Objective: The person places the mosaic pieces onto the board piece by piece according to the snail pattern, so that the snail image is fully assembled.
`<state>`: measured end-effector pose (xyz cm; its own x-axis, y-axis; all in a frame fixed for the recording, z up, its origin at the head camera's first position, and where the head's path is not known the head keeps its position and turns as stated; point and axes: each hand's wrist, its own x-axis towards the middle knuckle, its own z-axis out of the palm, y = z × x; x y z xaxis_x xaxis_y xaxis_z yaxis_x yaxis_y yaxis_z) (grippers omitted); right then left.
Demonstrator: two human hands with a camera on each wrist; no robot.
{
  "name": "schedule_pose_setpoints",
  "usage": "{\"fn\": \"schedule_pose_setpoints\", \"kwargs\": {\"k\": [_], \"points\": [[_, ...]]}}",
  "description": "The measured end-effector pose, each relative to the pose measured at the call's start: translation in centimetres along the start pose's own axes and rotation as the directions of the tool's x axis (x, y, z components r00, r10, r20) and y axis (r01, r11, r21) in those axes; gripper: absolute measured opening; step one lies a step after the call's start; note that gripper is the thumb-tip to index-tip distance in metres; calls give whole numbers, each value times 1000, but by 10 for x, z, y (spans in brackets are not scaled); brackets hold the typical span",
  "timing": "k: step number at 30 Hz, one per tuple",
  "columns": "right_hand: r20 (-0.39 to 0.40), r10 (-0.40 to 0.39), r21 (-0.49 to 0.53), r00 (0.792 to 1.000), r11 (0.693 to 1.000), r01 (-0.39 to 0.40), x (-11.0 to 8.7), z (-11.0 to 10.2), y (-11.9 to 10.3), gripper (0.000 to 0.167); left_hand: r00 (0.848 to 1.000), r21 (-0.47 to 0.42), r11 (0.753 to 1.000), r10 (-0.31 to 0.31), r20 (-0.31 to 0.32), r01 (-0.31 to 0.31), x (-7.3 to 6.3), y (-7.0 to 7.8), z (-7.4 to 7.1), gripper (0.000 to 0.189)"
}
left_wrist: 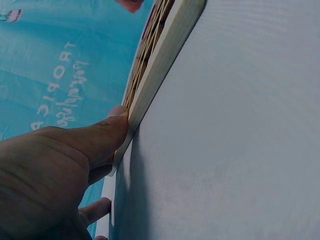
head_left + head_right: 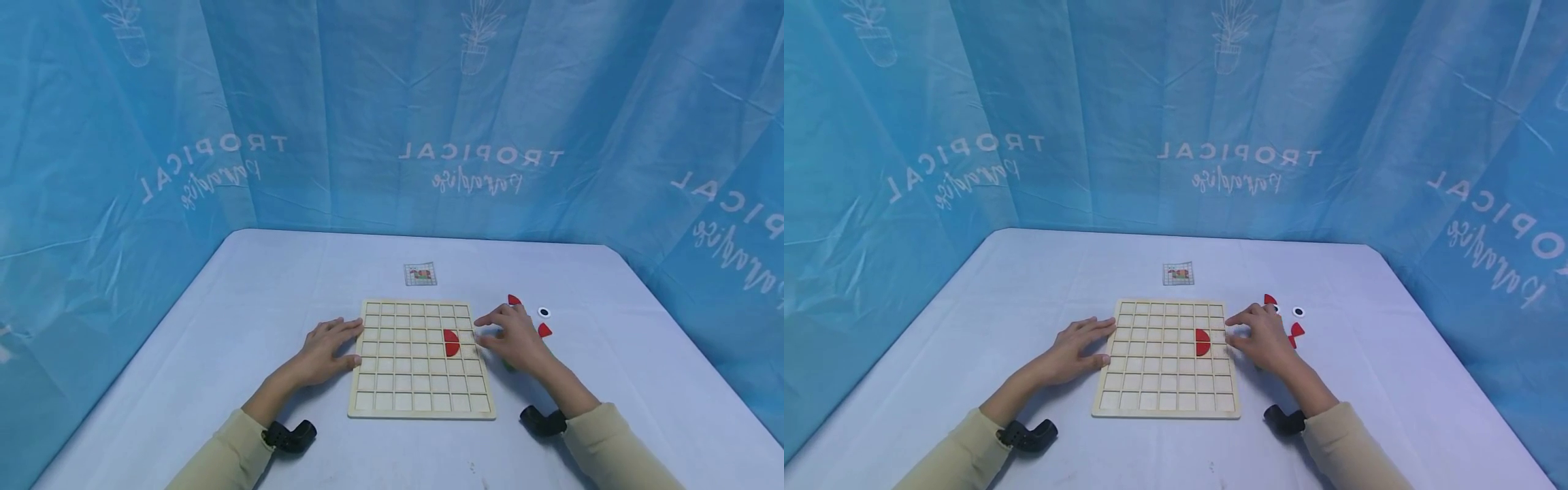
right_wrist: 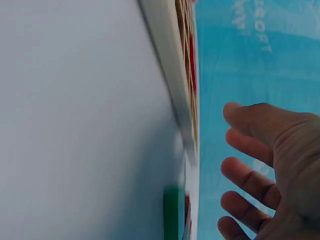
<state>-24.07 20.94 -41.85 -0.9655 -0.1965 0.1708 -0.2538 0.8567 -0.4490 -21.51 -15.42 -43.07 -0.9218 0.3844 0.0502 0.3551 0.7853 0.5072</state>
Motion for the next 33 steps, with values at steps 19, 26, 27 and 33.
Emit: {"fn": "schedule_pose_setpoints", "kwargs": {"k": [19, 26, 27, 33], "points": [[-24, 121, -102, 992, 987, -122, -1, -7, 38, 31, 1000, -15, 1000, 1, 4, -1, 0, 0, -1, 61], [-25, 114, -154, 993, 981, -116, -4, -7, 41, 36, 1000, -15, 1000, 12, 0, -12, -1, 1, 0, 60], [-27, 116, -156, 993, 981, -118, -4, -7, 42, 35, 1000, -11, 1000, 14, -1, -14, -1, 1, 0, 60], [-39, 119, -136, 992, 983, -123, -6, -8, 45, 29, 1000, 1, 1000, 14, -4, -14, -1, 2, -1, 59]]}}
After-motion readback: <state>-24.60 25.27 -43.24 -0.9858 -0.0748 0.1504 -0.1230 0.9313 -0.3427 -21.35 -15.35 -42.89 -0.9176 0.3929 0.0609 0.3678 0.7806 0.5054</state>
